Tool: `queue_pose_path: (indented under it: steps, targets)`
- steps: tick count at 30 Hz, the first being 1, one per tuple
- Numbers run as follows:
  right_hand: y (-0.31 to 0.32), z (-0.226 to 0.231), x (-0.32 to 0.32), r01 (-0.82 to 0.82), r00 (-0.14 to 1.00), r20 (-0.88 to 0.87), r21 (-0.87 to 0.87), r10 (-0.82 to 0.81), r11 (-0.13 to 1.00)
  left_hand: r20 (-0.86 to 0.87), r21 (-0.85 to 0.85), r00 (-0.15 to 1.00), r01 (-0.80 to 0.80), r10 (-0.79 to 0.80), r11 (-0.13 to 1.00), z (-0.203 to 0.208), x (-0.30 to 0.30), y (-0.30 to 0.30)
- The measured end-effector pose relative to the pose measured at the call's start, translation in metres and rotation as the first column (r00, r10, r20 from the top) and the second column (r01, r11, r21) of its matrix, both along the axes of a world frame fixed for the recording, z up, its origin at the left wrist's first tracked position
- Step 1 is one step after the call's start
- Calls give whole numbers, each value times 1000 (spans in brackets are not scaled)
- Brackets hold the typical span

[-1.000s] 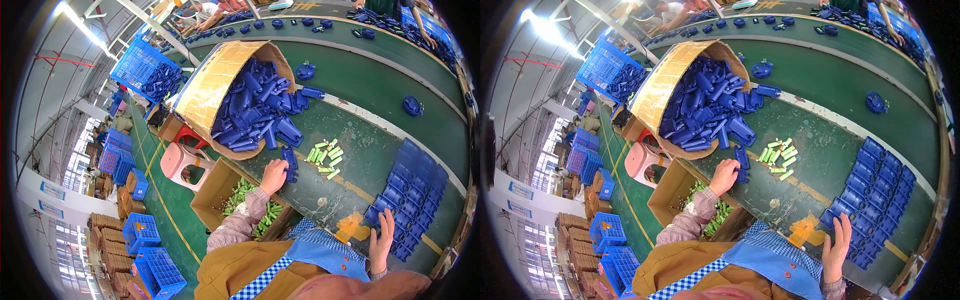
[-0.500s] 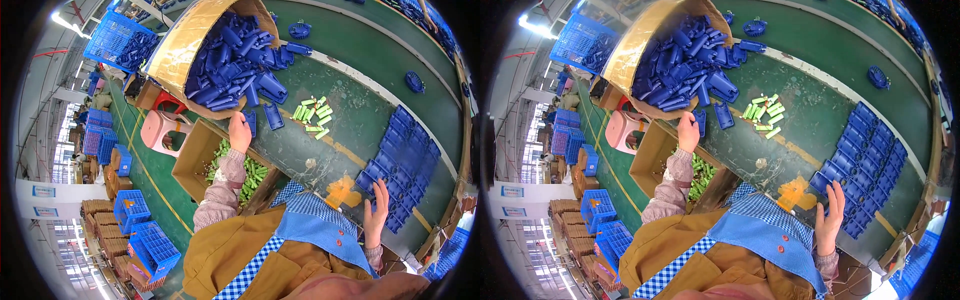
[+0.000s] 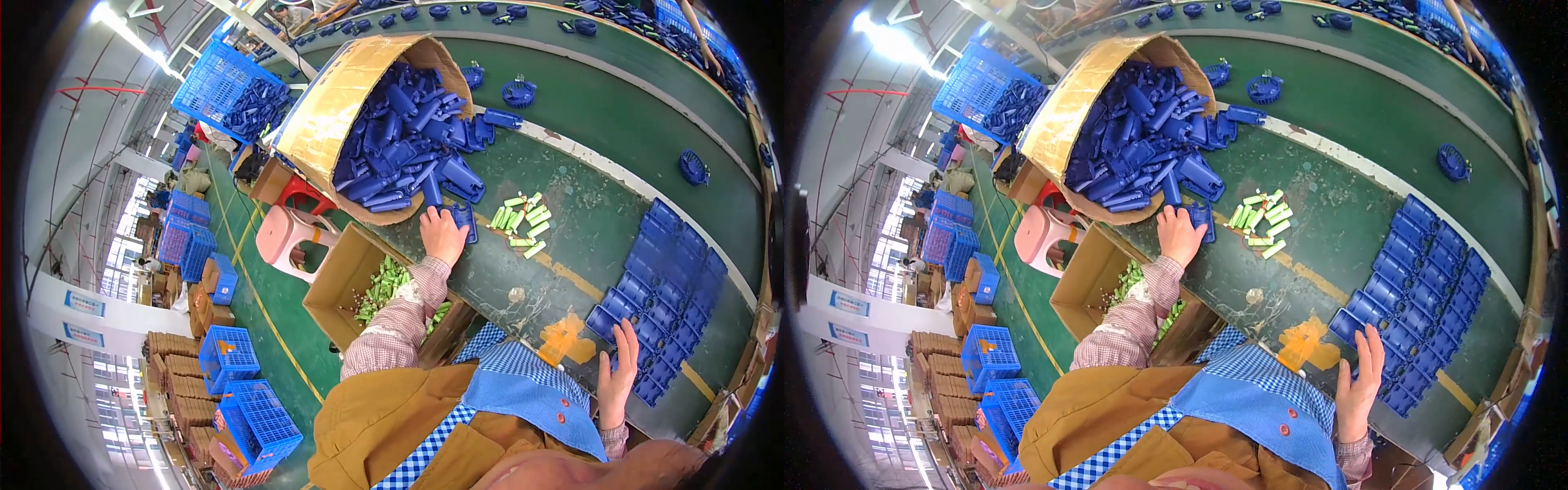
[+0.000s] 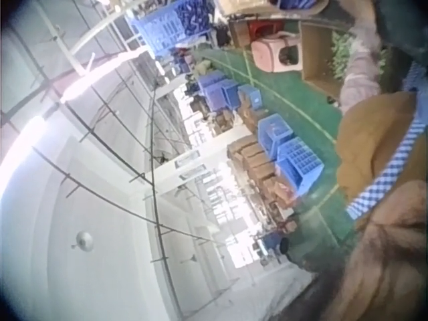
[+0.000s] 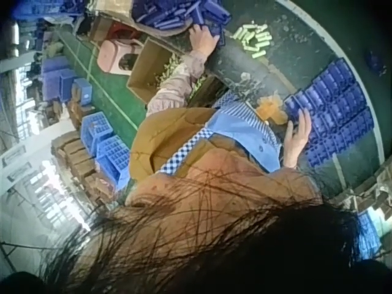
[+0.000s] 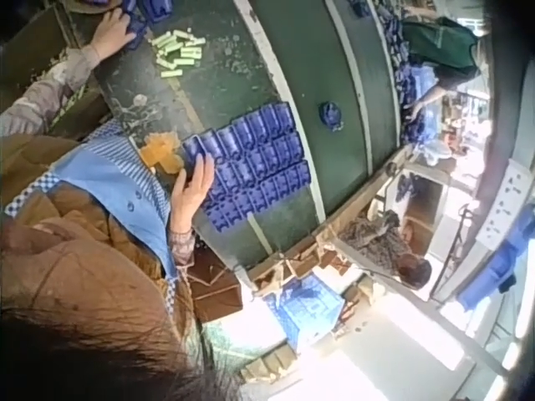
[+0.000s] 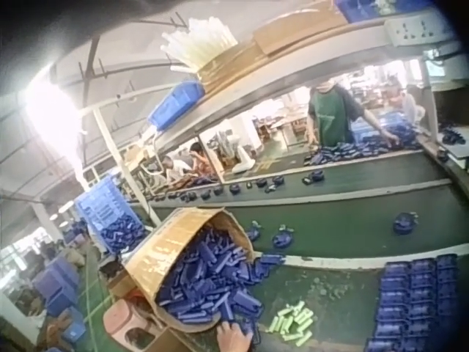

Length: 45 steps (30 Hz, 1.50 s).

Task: Assembling electronic components by gluing small parts into blue plastic housings on an industrial assembly line.

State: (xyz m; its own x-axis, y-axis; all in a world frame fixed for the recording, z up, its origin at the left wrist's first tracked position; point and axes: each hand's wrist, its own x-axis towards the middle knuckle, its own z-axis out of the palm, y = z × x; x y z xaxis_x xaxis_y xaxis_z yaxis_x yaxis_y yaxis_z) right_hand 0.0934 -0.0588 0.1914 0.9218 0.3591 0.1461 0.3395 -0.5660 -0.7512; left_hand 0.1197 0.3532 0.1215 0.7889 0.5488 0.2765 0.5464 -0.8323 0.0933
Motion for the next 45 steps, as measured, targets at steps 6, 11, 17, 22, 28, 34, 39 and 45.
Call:
queue_pose_path:
  steps: [6,11,17,22,28,34,39,45]
  targets:
    - [-5,1,-12,28,999,-33,8,-28,1000,96,66,994,44,-50,997,-8,-14,5]
    - [-12,-6,-17,51,999,-6,-9,-51,999,237,56,961,132,-142,990,-7,-12,11]
    - [-18,7,-5,68,997,36,23,-69,997,321,38,836,458,-445,888,72,-18,-26]
    - [-30,-10,-7,165,985,48,0,-165,986,223,-193,638,770,-737,608,78,-12,-128]
    - [-35,-11,-33,152,983,102,5,-152,988,245,-460,268,878,-932,132,34,-31,-211]
    - [-25,-25,-52,-40,986,161,-28,44,999,248,-414,152,910,-957,38,4,-29,-238]
    - [-21,-41,-52,-68,983,160,-138,90,988,279,-380,170,923,-945,54,-8,-21,-245]
    - [-22,-54,-54,-19,961,255,-310,102,950,356,-339,137,941,-924,8,-7,-17,-242]
